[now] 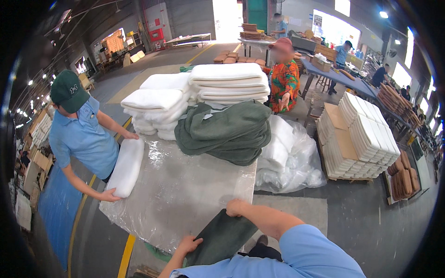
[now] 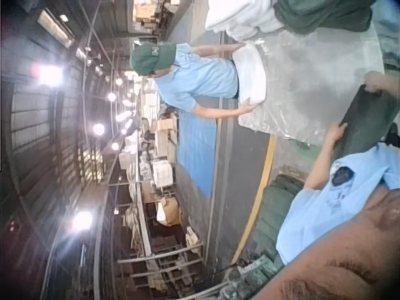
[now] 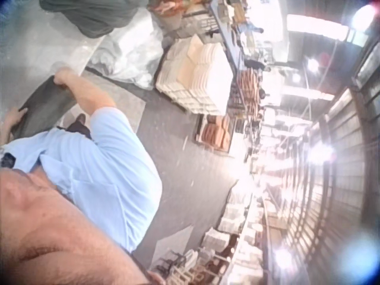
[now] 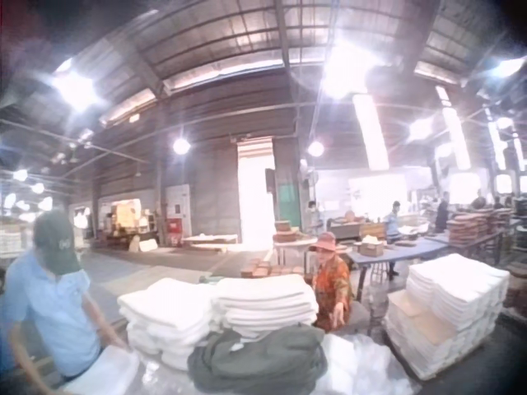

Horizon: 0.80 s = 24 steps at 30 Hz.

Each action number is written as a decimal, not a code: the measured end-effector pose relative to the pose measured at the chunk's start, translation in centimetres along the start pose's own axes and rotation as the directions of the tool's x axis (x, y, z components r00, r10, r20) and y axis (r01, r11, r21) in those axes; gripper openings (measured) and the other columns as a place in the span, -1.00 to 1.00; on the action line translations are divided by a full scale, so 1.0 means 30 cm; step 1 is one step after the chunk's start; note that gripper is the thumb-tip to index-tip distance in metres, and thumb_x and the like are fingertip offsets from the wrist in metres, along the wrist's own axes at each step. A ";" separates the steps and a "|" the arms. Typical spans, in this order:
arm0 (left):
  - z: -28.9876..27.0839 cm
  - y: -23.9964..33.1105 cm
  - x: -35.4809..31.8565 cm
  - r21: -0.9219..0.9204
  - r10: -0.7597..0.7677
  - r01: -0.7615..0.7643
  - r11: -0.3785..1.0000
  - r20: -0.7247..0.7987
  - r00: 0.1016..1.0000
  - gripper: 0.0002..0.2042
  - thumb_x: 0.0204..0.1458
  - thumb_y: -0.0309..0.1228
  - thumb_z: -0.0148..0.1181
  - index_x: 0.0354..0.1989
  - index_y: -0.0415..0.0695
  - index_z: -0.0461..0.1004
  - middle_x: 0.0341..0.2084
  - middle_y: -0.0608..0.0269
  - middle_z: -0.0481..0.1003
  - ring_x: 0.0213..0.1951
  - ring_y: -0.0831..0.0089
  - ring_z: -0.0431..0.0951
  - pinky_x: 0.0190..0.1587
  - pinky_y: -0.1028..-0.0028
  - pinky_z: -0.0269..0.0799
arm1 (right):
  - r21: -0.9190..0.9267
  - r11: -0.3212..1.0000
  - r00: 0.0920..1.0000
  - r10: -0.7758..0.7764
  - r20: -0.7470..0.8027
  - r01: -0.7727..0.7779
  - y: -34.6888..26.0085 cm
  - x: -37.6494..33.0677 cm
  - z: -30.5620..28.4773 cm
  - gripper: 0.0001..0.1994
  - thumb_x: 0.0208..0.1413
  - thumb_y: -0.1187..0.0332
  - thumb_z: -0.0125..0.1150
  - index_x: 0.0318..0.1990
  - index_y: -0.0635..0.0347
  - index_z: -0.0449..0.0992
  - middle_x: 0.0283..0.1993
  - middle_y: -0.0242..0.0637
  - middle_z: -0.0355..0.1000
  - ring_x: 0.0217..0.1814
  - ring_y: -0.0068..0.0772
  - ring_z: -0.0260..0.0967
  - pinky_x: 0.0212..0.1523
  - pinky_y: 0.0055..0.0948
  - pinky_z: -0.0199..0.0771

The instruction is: The person inserts white foam inserts into green fabric covers, aligns edges, and stacks the finished cushions on a pallet. The person repeats this process for multiple cushions while coworkers handle similar items nearby.

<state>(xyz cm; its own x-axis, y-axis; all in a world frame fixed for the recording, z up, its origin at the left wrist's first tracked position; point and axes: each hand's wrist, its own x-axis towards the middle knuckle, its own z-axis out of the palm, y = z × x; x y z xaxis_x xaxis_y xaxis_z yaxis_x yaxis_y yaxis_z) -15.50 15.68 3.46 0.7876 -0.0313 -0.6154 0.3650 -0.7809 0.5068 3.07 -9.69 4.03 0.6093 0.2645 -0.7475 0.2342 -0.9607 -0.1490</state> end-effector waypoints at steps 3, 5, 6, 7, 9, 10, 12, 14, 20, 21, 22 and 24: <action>0.025 -0.023 -0.009 0.039 -0.046 0.056 0.998 -0.217 0.975 -0.56 0.39 -0.01 0.04 -0.06 -0.14 0.64 -0.19 -0.16 0.66 -0.04 -0.21 0.64 0.01 -0.08 0.53 | 0.467 0.870 0.986 0.118 0.114 -0.158 -0.095 0.001 -0.025 -0.58 0.45 0.06 0.15 -0.08 0.33 0.66 -0.15 0.00 0.68 -0.47 -0.20 0.62 -0.46 -0.15 0.58; 0.076 0.009 -0.017 0.029 -0.085 0.101 0.995 -0.333 0.939 -0.58 0.41 -0.03 0.01 -0.10 -0.15 0.63 -0.21 -0.15 0.66 -0.06 -0.22 0.64 -0.02 -0.13 0.51 | 0.715 0.660 0.973 0.177 0.151 -0.231 -0.074 0.004 -0.005 -0.60 0.48 0.10 0.10 -0.08 0.35 0.64 -0.24 -0.04 0.67 -0.57 -0.28 0.56 -0.58 -0.20 0.50; 0.090 0.035 -0.009 0.016 -0.055 0.065 0.998 -0.362 0.931 -0.59 0.41 -0.05 0.01 -0.11 -0.15 0.62 -0.23 -0.15 0.66 -0.08 -0.23 0.64 -0.04 -0.15 0.50 | 0.779 0.579 0.969 0.201 0.147 -0.238 -0.037 0.016 0.027 -0.59 0.50 0.10 0.08 -0.08 0.35 0.63 -0.32 -0.08 0.66 -0.59 -0.28 0.54 -0.60 -0.19 0.48; 0.094 0.036 -0.010 0.003 -0.047 0.052 0.999 -0.401 0.915 -0.61 0.41 -0.06 0.00 -0.13 -0.14 0.60 -0.25 -0.15 0.66 -0.11 -0.24 0.64 -0.05 -0.16 0.49 | 0.834 0.502 0.969 0.201 0.146 -0.230 -0.035 0.025 0.037 -0.58 0.51 0.10 0.05 -0.08 0.35 0.62 -0.39 -0.11 0.65 -0.62 -0.29 0.52 -0.62 -0.19 0.45; 0.098 0.034 -0.005 -0.007 -0.041 0.042 0.999 -0.468 0.883 -0.63 0.42 -0.09 0.00 -0.16 -0.14 0.57 -0.29 -0.16 0.66 -0.16 -0.26 0.65 -0.09 -0.18 0.48 | 0.805 0.565 0.977 0.195 0.083 -0.181 -0.035 0.025 0.043 -0.59 0.51 0.09 0.07 -0.08 0.32 0.63 -0.47 -0.15 0.62 -0.64 -0.29 0.50 -0.63 -0.19 0.45; 0.099 0.021 -0.003 -0.006 -0.047 0.052 0.999 -0.501 0.864 -0.64 0.42 -0.09 0.01 -0.17 -0.14 0.55 -0.31 -0.16 0.65 -0.19 -0.26 0.64 -0.11 -0.19 0.47 | 0.786 0.599 0.983 0.179 0.051 -0.150 -0.058 0.018 0.035 -0.59 0.50 0.08 0.07 -0.08 0.31 0.63 -0.51 -0.18 0.60 -0.66 -0.29 0.49 -0.63 -0.19 0.45; 0.099 0.003 0.009 -0.002 -0.064 0.075 0.997 -0.546 0.835 -0.66 0.42 -0.10 0.01 -0.19 -0.12 0.53 -0.34 -0.17 0.65 -0.23 -0.27 0.65 -0.16 -0.19 0.47 | 0.741 0.664 0.988 0.155 0.002 -0.105 -0.085 0.004 0.024 -0.62 0.50 0.10 0.08 -0.03 0.29 0.62 -0.51 -0.18 0.59 -0.63 -0.31 0.51 -0.62 -0.20 0.44; 0.106 -0.013 0.017 0.000 -0.091 0.111 0.994 -0.575 0.813 -0.68 0.42 -0.11 0.03 -0.20 -0.11 0.52 -0.36 -0.18 0.64 -0.26 -0.27 0.65 -0.20 -0.19 0.48 | 0.696 0.715 0.990 0.134 -0.048 -0.063 -0.109 0.006 0.013 -0.63 0.50 0.11 0.07 -0.02 0.29 0.62 -0.52 -0.17 0.58 -0.62 -0.30 0.52 -0.59 -0.19 0.47; 0.121 0.030 0.031 -0.021 -0.099 0.106 0.994 -0.567 0.818 -0.67 0.42 -0.08 0.02 -0.19 -0.08 0.53 -0.37 -0.15 0.65 -0.26 -0.26 0.66 -0.23 -0.18 0.48 | 0.551 0.833 0.953 0.122 -0.279 0.054 -0.036 0.056 0.122 -0.61 0.49 0.12 0.06 -0.12 0.30 0.64 -0.53 -0.13 0.57 -0.63 -0.20 0.52 -0.44 -0.13 0.58; 0.114 0.019 0.024 -0.008 -0.121 0.141 0.990 -0.565 0.816 -0.66 0.42 -0.07 0.01 -0.18 -0.08 0.53 -0.36 -0.15 0.65 -0.26 -0.26 0.66 -0.22 -0.18 0.49 | 0.569 0.821 0.963 0.112 -0.245 0.049 -0.053 0.053 0.108 -0.60 0.49 0.12 0.06 -0.13 0.31 0.65 -0.53 -0.13 0.58 -0.63 -0.19 0.52 -0.42 -0.13 0.59; 0.112 0.011 0.013 0.005 -0.142 0.174 0.985 -0.560 0.816 -0.65 0.43 -0.06 0.00 -0.17 -0.08 0.54 -0.36 -0.14 0.66 -0.25 -0.26 0.66 -0.20 -0.18 0.49 | 0.587 0.809 0.972 0.105 -0.209 0.039 -0.070 0.044 0.103 -0.60 0.49 0.12 0.06 -0.14 0.31 0.65 -0.53 -0.13 0.58 -0.62 -0.19 0.53 -0.41 -0.12 0.60; 0.113 0.023 0.005 0.011 -0.155 0.192 0.981 -0.543 0.826 -0.62 0.42 -0.02 0.00 -0.15 -0.08 0.55 -0.33 -0.14 0.66 -0.24 -0.26 0.67 -0.17 -0.17 0.50 | 0.571 0.819 0.973 0.082 -0.217 0.058 -0.074 0.029 0.098 -0.61 0.49 0.12 0.06 -0.15 0.28 0.65 -0.53 -0.15 0.59 -0.62 -0.20 0.54 -0.42 -0.13 0.61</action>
<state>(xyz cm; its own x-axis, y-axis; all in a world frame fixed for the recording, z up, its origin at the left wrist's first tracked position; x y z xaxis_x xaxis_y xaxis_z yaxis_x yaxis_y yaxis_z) -16.82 13.02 1.67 0.8630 0.4337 -0.2590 0.5036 -0.7794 0.3728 0.86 -7.57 1.82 0.7760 0.1970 -0.5992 -0.2053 -0.8193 -0.5353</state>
